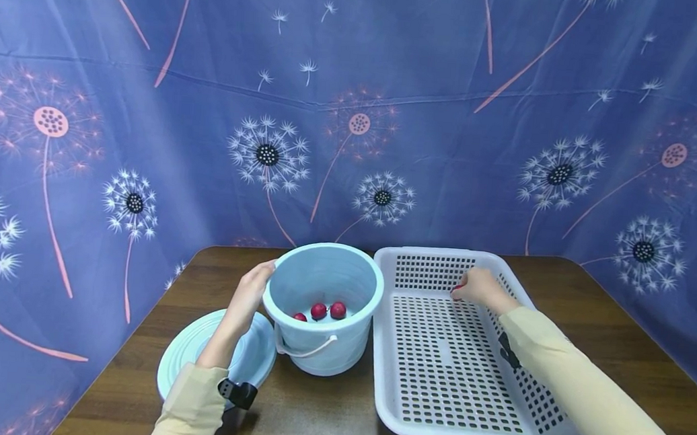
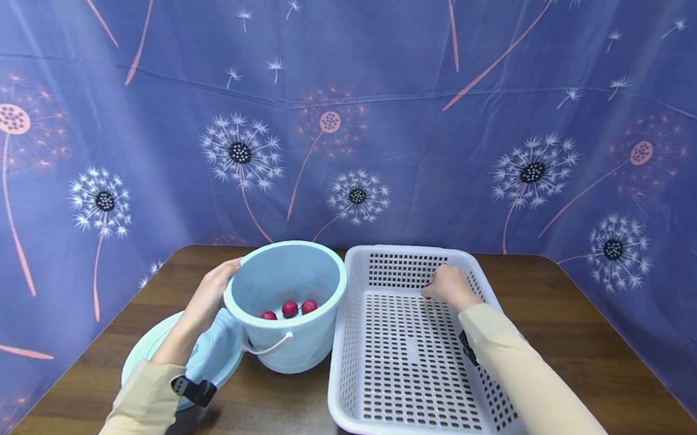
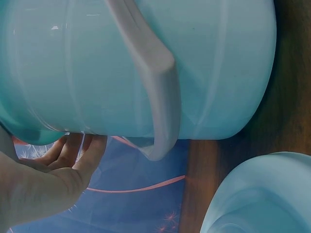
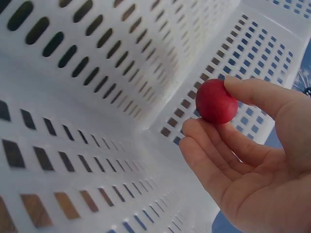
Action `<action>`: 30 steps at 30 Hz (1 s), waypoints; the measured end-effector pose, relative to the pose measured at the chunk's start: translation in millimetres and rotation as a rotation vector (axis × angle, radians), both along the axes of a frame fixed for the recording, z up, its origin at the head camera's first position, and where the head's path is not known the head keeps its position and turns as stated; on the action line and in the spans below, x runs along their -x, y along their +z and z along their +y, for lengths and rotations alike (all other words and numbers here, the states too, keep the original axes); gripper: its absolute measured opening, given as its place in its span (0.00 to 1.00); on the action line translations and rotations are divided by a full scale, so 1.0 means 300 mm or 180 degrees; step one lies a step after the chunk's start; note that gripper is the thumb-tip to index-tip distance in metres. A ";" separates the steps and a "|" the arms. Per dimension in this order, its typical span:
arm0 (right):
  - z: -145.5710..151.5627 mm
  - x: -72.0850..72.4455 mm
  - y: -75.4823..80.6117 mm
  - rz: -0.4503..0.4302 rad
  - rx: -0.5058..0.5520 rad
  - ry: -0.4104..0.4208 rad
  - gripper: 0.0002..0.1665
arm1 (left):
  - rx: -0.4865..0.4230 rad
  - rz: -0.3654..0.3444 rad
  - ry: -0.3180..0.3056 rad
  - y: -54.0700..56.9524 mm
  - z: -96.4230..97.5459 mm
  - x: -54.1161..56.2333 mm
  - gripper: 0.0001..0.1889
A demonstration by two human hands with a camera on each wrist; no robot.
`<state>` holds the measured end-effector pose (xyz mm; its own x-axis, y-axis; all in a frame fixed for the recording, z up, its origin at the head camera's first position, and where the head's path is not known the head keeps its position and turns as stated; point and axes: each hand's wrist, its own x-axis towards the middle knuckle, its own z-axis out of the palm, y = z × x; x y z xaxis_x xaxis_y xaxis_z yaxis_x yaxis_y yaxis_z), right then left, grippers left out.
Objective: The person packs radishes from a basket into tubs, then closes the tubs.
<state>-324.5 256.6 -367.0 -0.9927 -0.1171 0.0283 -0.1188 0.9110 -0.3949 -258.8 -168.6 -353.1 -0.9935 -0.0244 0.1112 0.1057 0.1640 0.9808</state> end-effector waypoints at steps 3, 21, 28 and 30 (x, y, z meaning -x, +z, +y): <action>0.002 0.004 0.010 0.0091 0.0066 0.0087 0.15 | 0.0016 -0.0003 -0.0002 0.002 -0.001 0.002 0.24; -0.075 -0.025 0.125 0.0614 0.0441 0.0183 0.18 | 0.0015 -0.0013 0.0022 0.004 0.000 0.001 0.24; -0.112 -0.043 0.155 0.0910 0.0648 0.0262 0.19 | 0.0023 -0.0026 0.0013 0.003 -0.001 -0.001 0.24; -0.127 -0.051 0.164 0.0969 0.0688 0.0299 0.20 | 0.0022 -0.0028 0.0008 0.002 0.000 0.000 0.24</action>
